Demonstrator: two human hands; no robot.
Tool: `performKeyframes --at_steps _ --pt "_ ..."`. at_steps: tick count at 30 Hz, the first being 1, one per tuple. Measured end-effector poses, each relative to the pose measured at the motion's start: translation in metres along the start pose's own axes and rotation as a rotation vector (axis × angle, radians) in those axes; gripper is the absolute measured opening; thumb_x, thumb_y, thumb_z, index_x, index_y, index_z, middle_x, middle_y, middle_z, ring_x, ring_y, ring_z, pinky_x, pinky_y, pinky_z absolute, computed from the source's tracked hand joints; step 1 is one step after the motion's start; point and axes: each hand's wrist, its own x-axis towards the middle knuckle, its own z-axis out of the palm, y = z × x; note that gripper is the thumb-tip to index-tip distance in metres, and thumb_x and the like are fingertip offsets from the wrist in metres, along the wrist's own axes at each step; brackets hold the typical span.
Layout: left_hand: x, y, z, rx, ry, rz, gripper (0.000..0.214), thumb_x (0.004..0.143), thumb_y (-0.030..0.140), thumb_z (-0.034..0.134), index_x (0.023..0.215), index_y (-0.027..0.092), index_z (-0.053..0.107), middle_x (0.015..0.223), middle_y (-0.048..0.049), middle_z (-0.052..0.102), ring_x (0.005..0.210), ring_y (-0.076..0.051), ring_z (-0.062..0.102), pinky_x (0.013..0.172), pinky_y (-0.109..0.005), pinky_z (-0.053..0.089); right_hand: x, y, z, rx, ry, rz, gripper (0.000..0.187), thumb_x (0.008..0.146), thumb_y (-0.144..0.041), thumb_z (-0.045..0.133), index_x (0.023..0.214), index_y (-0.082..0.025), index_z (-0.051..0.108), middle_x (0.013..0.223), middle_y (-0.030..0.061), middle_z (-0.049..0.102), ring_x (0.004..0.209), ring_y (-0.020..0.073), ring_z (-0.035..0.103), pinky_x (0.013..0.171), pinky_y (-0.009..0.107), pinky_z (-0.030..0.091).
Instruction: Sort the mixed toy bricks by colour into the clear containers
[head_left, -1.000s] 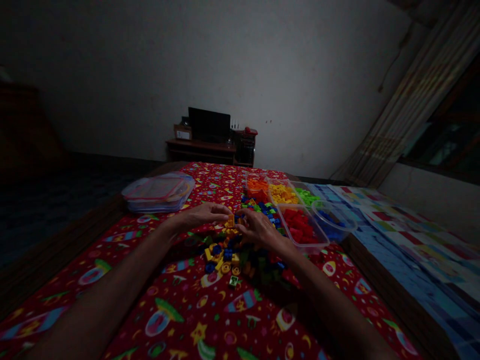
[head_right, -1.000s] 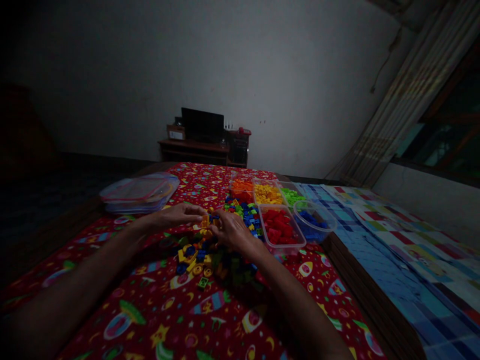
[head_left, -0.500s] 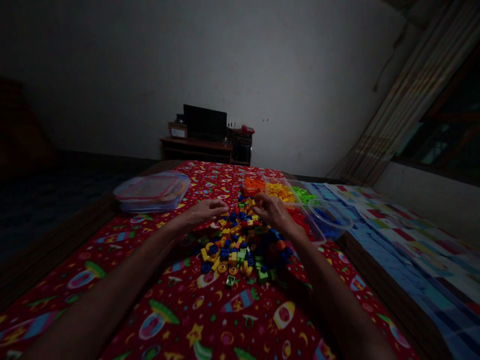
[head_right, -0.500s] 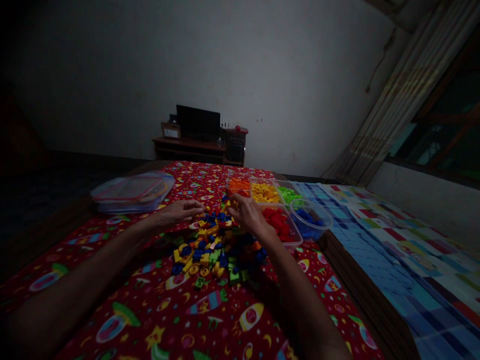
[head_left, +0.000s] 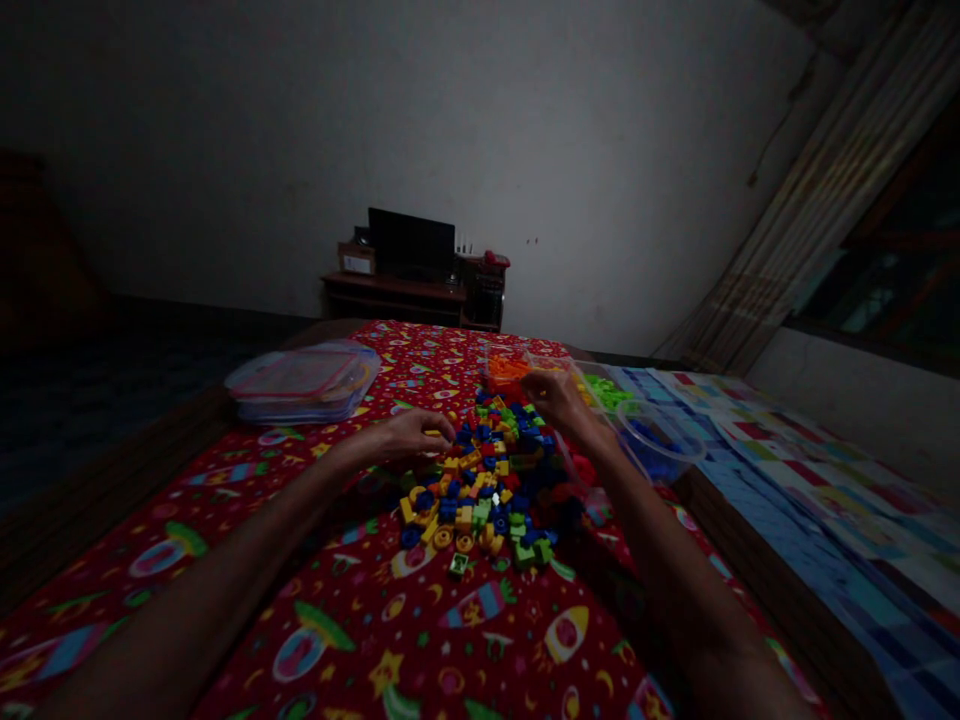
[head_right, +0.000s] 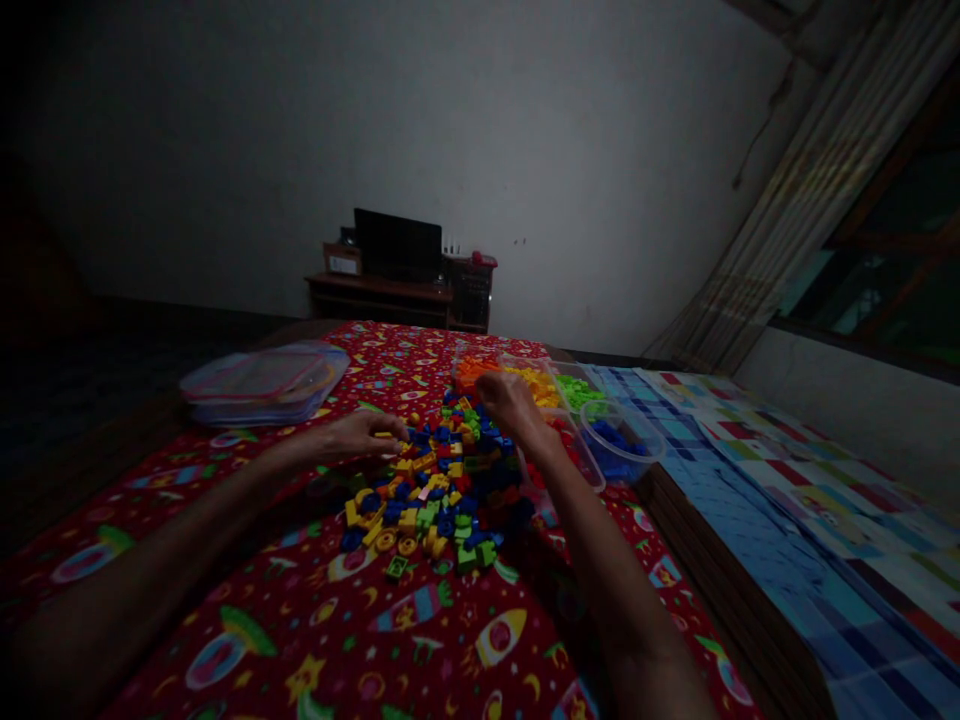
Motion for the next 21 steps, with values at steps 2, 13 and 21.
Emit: performKeyframes --at_steps 2,13,21 --pt "0.002 -0.003 0.003 0.056 -0.052 -0.003 0.041 0.064 0.049 0.063 0.088 0.016 0.067 0.065 0.0015 0.06 0.055 -0.012 0.05 0.05 -0.021 0.039 -0.015 -0.027 0.015 0.021 -0.124 -0.128 0.021 0.085 -0.013 0.046 0.08 -0.014 0.067 0.071 0.0037 0.064 0.064 0.0112 0.053 0.061 0.021 0.036" --pt "-0.002 0.01 0.009 0.356 -0.058 0.036 0.028 0.067 0.039 0.061 0.081 0.017 0.073 0.073 -0.0008 0.067 0.065 -0.014 0.055 0.056 -0.02 0.038 -0.063 -0.038 0.063 0.042 -0.099 -0.342 0.024 0.087 -0.015 0.05 0.11 -0.017 0.054 0.108 0.0131 0.055 0.103 0.0216 0.048 0.09 0.036 0.04" --pt "-0.006 0.017 0.006 -0.032 -0.066 0.008 0.054 0.07 0.066 0.056 0.082 0.014 0.069 0.062 0.0004 0.058 0.052 -0.01 0.043 0.048 -0.021 0.033 -0.046 -0.042 0.044 0.253 -0.158 -0.221 0.039 0.084 -0.012 0.047 0.122 -0.012 0.041 0.082 0.004 0.057 0.075 0.0157 0.051 0.067 0.024 0.037"
